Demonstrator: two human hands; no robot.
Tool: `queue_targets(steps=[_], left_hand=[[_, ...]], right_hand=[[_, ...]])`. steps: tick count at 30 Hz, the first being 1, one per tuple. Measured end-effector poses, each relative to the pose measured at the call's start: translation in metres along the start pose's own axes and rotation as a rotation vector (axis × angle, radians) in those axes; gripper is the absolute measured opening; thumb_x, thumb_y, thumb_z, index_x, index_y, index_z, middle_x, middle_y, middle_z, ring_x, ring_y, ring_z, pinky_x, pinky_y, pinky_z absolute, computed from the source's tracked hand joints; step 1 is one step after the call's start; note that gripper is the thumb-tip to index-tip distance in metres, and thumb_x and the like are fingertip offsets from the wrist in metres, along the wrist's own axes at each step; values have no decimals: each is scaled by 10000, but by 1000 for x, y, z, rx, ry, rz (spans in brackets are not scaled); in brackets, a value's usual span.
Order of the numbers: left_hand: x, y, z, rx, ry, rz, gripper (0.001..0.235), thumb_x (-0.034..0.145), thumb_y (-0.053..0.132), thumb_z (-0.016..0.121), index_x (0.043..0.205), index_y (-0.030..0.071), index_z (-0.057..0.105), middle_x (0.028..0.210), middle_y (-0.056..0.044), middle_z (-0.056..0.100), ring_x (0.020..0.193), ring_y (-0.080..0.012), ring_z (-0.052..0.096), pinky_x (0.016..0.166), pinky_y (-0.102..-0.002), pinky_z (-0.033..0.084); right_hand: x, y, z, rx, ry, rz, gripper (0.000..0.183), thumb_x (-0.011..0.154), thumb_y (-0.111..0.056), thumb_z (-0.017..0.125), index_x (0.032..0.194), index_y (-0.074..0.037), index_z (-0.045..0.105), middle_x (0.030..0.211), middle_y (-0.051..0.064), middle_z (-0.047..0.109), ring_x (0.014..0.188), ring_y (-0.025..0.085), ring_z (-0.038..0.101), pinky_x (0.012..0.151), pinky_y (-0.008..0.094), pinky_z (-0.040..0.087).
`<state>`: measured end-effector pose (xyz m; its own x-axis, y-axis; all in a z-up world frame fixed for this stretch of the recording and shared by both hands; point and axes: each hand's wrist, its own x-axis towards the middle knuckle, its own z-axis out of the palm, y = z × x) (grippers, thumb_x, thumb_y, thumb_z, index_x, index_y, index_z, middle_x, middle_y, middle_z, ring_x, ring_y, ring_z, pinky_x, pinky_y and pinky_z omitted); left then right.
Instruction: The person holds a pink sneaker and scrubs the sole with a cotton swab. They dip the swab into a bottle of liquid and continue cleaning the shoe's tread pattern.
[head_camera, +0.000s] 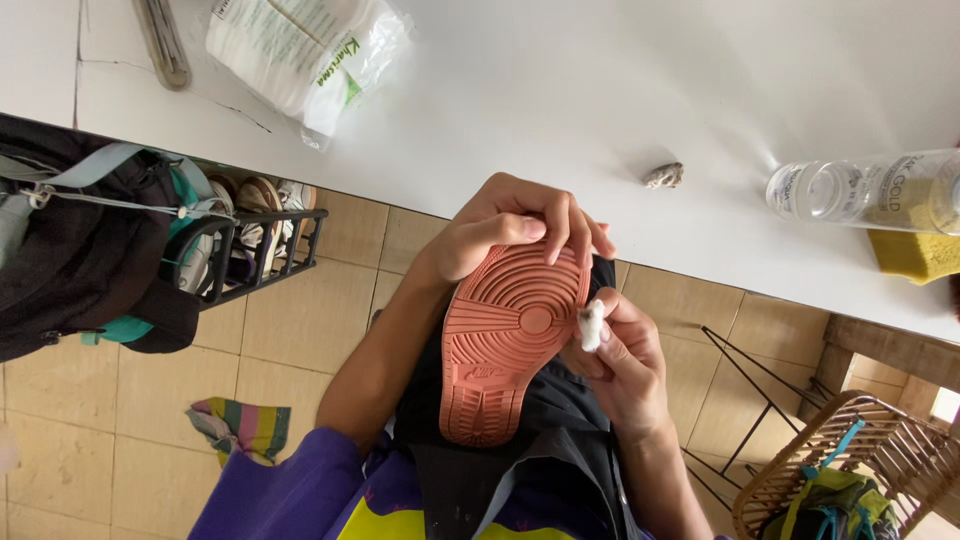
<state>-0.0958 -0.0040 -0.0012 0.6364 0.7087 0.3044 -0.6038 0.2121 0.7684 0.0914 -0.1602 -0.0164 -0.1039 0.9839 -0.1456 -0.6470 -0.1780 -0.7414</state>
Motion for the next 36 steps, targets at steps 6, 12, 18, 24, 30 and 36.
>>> queue_targets(steps=[6,12,18,24,30,36], left_hand=[[1,5,-6,317,38,-92,354,1129,293,523,942,77,732,1303,-216,786,1414,-440,671,1244,-656,457],[9,20,-1,556,5,-155,190,1096,270,746,1224,137,789,1174,-140,821,1460,-478,626,1294,-733,337],[11,23,13,685,8,-197,155,963,296,898,1034,167,851,951,-92,833,1443,-474,626,1291,-717,313],[9,12,15,645,117,-232,175,939,280,936,1031,150,862,894,-48,833,1432,-383,654,1301,-646,336],[9,8,18,619,184,-206,151,918,183,941,1043,149,864,836,-46,844,1373,-360,703,1267,-602,409],[8,-1,21,615,350,-235,221,876,178,976,1026,91,840,756,-119,812,1276,-386,764,1158,-548,530]], right_hand=[[9,-21,-1,-528,83,25,197,1110,-93,601,1007,60,667,551,45,474,553,64,400,544,236,327],[20,-29,-10,-657,138,-12,167,1120,-104,627,1050,37,685,561,59,511,574,99,440,586,242,377],[28,-33,-12,-711,170,-102,166,1124,-86,630,1047,30,721,566,75,531,563,127,453,575,243,384],[33,-43,-8,-793,200,-130,164,1127,-113,647,1058,2,742,570,64,565,551,94,450,549,221,389],[34,-34,-3,-749,336,-193,231,956,-100,890,1119,35,799,728,81,642,484,49,459,438,214,342],[44,-30,2,-1170,417,-690,172,888,14,973,1036,-63,929,724,85,776,480,65,391,456,249,314]])
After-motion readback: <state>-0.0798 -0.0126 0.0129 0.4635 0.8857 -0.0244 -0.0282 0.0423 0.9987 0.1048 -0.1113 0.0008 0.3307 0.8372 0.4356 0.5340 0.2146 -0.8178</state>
